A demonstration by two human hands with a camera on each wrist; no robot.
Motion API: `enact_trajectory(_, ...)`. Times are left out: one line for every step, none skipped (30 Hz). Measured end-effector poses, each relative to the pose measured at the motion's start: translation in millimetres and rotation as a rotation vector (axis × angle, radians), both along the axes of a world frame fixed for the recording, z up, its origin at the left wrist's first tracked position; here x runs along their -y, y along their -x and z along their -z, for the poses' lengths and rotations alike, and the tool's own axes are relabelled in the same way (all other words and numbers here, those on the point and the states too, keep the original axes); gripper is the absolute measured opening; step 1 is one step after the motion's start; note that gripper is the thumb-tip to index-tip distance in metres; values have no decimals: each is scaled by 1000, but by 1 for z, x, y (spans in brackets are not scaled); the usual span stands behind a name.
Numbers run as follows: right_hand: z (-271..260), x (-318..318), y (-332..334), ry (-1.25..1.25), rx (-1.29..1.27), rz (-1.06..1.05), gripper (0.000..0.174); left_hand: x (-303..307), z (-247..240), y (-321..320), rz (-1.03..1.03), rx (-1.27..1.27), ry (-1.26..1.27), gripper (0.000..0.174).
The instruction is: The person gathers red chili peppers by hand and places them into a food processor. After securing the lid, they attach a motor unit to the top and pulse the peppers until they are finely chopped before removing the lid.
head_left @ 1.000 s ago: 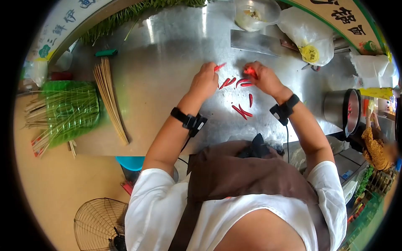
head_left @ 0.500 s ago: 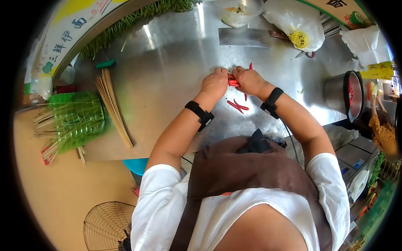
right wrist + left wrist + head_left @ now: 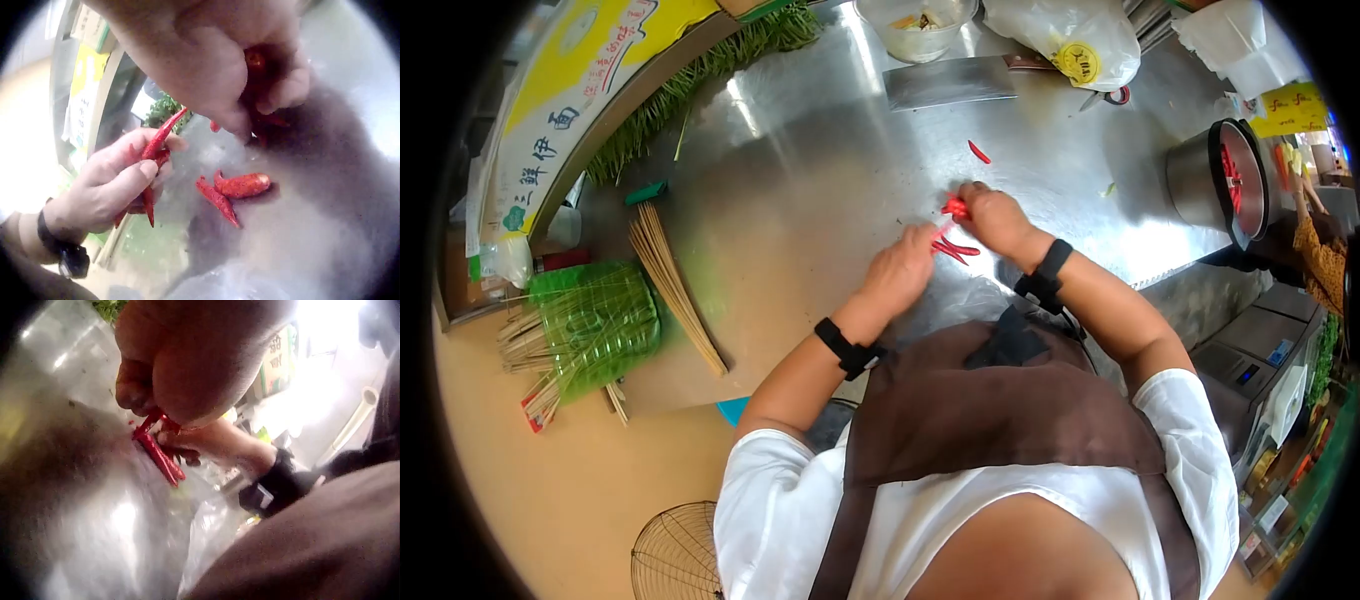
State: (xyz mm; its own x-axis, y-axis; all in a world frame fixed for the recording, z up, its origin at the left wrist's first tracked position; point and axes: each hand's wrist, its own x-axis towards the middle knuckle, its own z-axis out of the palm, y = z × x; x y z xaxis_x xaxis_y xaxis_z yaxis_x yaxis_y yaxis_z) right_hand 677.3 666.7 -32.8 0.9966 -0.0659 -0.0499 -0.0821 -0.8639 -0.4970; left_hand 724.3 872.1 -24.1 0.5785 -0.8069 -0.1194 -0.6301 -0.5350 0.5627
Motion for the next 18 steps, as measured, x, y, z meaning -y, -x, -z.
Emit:
enact_trajectory(-2,-6,0,28,-28,8,18,2,2,7,91,16,8,39)
enact_trajectory(-3,-6,0,27,-50,-11,18,4,5,11,98,25,-16,39)
enact_trajectory(-4,-4,-2,29,-69,-30,18,7,8,13,105,37,-38,39)
enact_trajectory(-5,-1,-4,31,-87,-49,18,9,9,14,112,50,-58,39)
enact_trajectory(-7,3,-6,8,-31,-2,19,10,10,13,123,60,-53,39)
enact_trajectory(-9,9,-8,-14,27,40,21,10,10,11,132,71,-49,39)
enact_trajectory(-11,16,-10,-38,81,79,22,11,11,10,136,77,-45,39)
enact_trajectory(-14,21,-12,-64,132,115,24,13,7,10,141,80,-75,37)
enact_trajectory(-17,28,-18,-96,191,176,23,15,2,12,146,80,-107,35)
enact_trajectory(-21,37,-24,-10,129,177,28,18,-2,13,154,81,-140,33)
enact_trajectory(-18,43,-31,18,110,191,28,21,-4,14,158,100,-159,30)
enact_trajectory(-13,48,-36,44,89,206,28,25,-4,16,164,118,-180,28)
enact_trajectory(-5,50,-40,57,80,228,28,27,-5,18,168,135,-201,25)
enact_trajectory(1,49,-43,69,70,248,28,29,-6,19,174,143,-198,23)
enact_trajectory(7,50,-46,79,60,267,28,31,-7,19,179,152,-194,20)
enact_trajectory(11,52,-49,99,36,229,28,33,-8,18,183,163,-189,18)
enact_trajectory(11,53,-51,121,11,192,29,34,-8,18,185,160,-196,17)
enact_trajectory(10,54,-51,142,-15,156,30,35,-9,19,189,157,-203,17)
